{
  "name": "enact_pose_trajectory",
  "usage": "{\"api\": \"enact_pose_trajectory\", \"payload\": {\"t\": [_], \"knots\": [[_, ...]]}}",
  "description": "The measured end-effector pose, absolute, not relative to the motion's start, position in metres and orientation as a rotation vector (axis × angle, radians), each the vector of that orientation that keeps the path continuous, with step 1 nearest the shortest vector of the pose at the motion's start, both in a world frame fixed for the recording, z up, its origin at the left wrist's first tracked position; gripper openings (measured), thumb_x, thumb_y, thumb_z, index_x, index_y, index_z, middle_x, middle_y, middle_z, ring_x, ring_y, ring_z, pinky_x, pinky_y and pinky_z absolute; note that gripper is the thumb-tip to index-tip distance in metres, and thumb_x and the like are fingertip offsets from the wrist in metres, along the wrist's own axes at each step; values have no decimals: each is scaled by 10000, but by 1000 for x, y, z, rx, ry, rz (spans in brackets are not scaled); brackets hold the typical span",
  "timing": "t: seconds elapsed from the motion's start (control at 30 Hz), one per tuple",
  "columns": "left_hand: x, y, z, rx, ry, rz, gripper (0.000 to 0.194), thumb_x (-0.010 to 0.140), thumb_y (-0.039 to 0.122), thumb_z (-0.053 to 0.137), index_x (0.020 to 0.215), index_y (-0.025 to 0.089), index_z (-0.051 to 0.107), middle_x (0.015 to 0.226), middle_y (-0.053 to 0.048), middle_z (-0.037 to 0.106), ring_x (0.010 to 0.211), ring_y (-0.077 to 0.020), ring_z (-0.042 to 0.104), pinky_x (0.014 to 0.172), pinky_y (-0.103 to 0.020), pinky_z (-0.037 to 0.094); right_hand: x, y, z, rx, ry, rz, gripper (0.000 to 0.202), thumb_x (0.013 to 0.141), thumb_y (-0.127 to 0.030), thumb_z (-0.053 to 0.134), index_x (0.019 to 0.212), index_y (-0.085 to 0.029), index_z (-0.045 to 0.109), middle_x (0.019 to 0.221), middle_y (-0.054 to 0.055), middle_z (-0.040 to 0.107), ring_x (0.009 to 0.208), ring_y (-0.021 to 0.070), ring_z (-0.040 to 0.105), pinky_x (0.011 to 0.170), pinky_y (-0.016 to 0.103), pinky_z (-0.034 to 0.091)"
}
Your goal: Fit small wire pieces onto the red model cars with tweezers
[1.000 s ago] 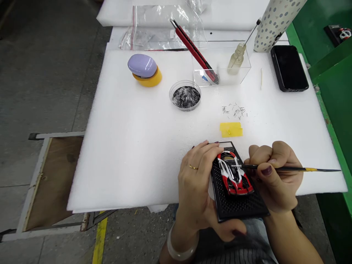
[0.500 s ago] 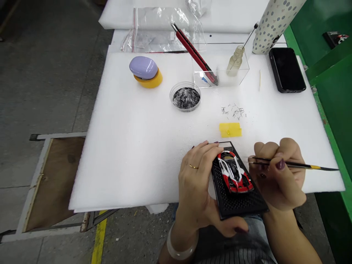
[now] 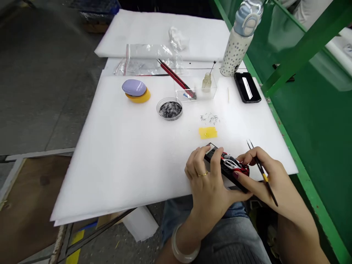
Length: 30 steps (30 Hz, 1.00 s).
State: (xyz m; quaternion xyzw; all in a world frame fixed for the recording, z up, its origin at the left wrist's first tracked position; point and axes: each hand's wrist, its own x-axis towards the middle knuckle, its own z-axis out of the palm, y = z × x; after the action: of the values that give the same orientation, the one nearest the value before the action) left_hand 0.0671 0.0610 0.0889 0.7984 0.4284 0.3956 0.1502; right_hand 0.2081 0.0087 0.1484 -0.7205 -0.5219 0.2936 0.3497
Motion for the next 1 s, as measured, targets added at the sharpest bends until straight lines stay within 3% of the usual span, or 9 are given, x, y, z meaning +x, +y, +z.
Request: {"api": "enact_pose_trajectory", "payload": {"t": [0.13, 0.23, 0.33, 0.4, 0.5, 0.63, 0.77, 1.0], "knots": [[70, 55, 85, 2369, 1176, 1141, 1032, 615, 799, 812, 1344, 131, 518, 1364, -210, 467, 1317, -417, 427, 1139, -571, 371, 211, 3, 135, -1820, -1304, 771, 211, 942, -323, 645, 905, -251, 450, 933, 2, 660, 799, 148, 582, 733, 275, 487], [52, 67, 84, 2420, 1028, 1042, 1070, 702, 858, 672, 1450, 136, 418, 1463, -244, 414, 1369, -408, 411, 1125, -574, 405, 234, -9, 127, -1879, -1219, 602, 265, 919, -399, 665, 907, -255, 442, 1024, 32, 700, 869, 181, 637, 779, 308, 498], [25, 92, 81, 2474, 1034, 1007, 708, 930, 722, 535, 1403, 197, 488, 1438, -198, 513, 1324, -377, 492, 1068, -567, 446, 289, -29, 117, -2126, -1004, 172, 324, 827, -455, 709, 902, -261, 461, 1043, 67, 727, 897, 243, 668, 793, 362, 487], [13, 108, 77, 2505, 1067, 975, 472, 1015, 584, 496, 1313, 222, 556, 1277, -135, 654, 1168, -325, 609, 969, -505, 495, 334, -47, 108, -2348, -764, -87, 321, 768, -439, 704, 876, -266, 456, 991, 84, 735, 852, 282, 669, 762, 396, 474], [6, 123, 70, 2557, 984, 946, 393, 1025, 510, 507, 1244, 199, 606, 1141, -111, 722, 1042, -318, 659, 907, -505, 502, 387, -81, 100, -2611, -527, -218, 316, 714, -434, 695, 823, -272, 446, 834, 108, 707, 680, 302, 620, 626, 407, 431], [4, 122, 63, 2643, 911, 890, 385, 1015, 512, 515, 1228, 212, 630, 1226, -111, 703, 1088, -335, 636, 929, -539, 485, 416, -106, 107, -2616, -597, -212, 366, 708, -496, 740, 858, -268, 496, 841, 133, 693, 670, 292, 611, 570, 386, 425], [1, 120, 59, 2721, 887, 876, 381, 1019, 502, 504, 1246, 214, 610, 1256, -111, 694, 1126, -327, 628, 969, -546, 468, 446, -60, 122, -2610, -719, -217, 303, 771, -473, 707, 889, -255, 533, 861, 92, 685, 732, 262, 611, 644, 358, 416], [-4, 127, 51, 2796, 863, 993, 307, 993, 461, 536, 1199, 254, 632, 1216, -74, 732, 1073, -297, 673, 952, -506, 497, 538, 107, 128, -2657, -860, -123, 131, 811, -263, 711, 845, -208, 597, 899, 108, 699, 799, 227, 604, 705, 334, 398]]}}
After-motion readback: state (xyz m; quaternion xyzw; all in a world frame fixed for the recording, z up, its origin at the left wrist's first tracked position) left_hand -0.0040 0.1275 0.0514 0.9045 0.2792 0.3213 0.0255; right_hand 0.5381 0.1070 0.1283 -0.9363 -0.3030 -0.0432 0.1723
